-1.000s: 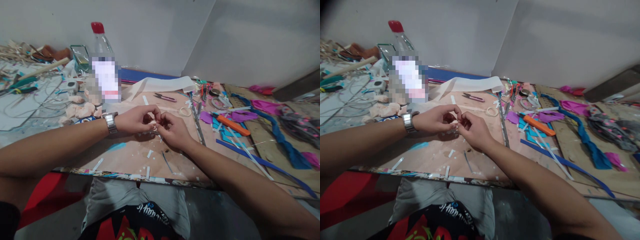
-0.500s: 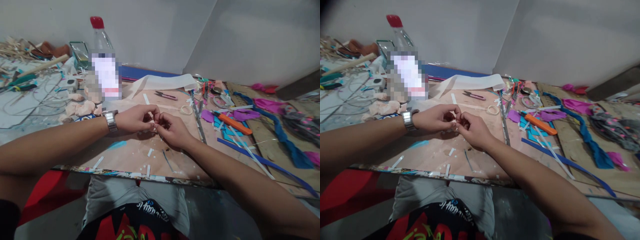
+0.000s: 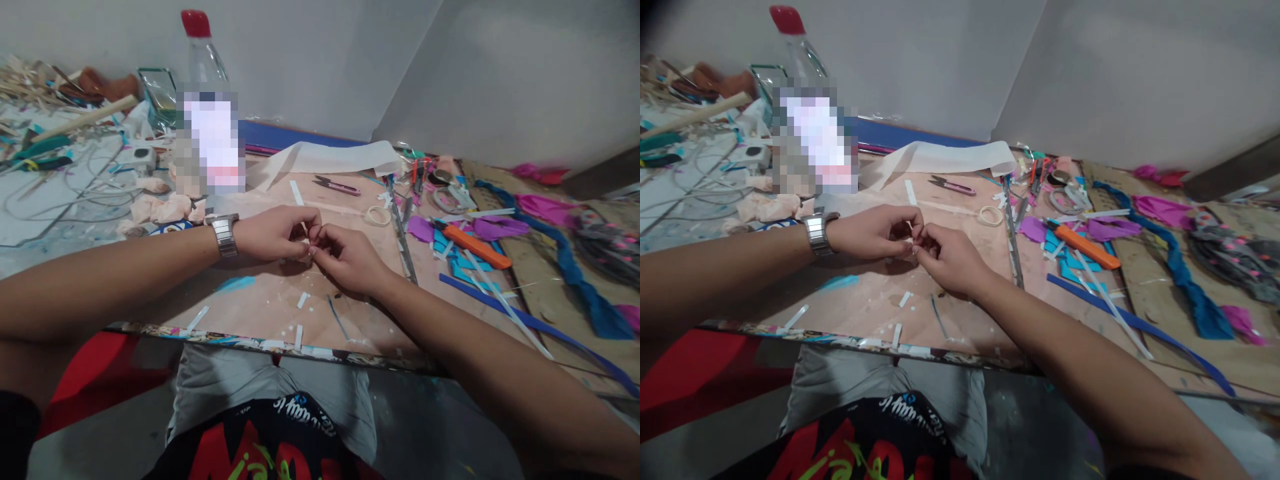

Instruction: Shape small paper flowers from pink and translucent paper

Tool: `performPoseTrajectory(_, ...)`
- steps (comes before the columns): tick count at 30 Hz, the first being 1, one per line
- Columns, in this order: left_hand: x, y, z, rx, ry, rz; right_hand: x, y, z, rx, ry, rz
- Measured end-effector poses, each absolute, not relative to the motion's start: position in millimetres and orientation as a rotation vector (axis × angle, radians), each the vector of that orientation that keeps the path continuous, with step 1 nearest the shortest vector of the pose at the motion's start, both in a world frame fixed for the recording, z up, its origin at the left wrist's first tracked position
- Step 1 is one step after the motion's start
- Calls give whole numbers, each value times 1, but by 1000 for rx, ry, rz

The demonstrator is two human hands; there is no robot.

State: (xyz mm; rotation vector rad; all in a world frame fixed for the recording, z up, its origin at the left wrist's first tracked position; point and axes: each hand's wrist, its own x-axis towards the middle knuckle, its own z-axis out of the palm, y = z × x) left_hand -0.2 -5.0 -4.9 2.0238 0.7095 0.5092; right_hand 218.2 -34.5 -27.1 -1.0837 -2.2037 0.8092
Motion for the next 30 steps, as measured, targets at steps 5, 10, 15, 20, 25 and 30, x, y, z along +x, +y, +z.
performPoseTrajectory(5, 0, -5, -3, 2097, 721, 502, 219, -34, -26, -1102, -2244, 801)
performPoseTrajectory(10, 0, -5, -5, 2121, 724, 501, 220, -34, -27, -1094, -2258, 805)
performPoseTrajectory(15, 0, -4, -6, 2183, 737, 500, 219, -34, -26, -1114, -2272, 808)
performPoseTrajectory(20, -1, -4, -5, 2258, 733, 482, 219, -34, -24, -1111, -2313, 786)
performPoseTrajectory(25, -1, -5, -5, 2320, 747, 444, 219, -35, -22, -1106, -2357, 780)
performPoseTrajectory(30, -1, -5, -4, 2332, 761, 426, 219, -35, -21, -1106, -2375, 773)
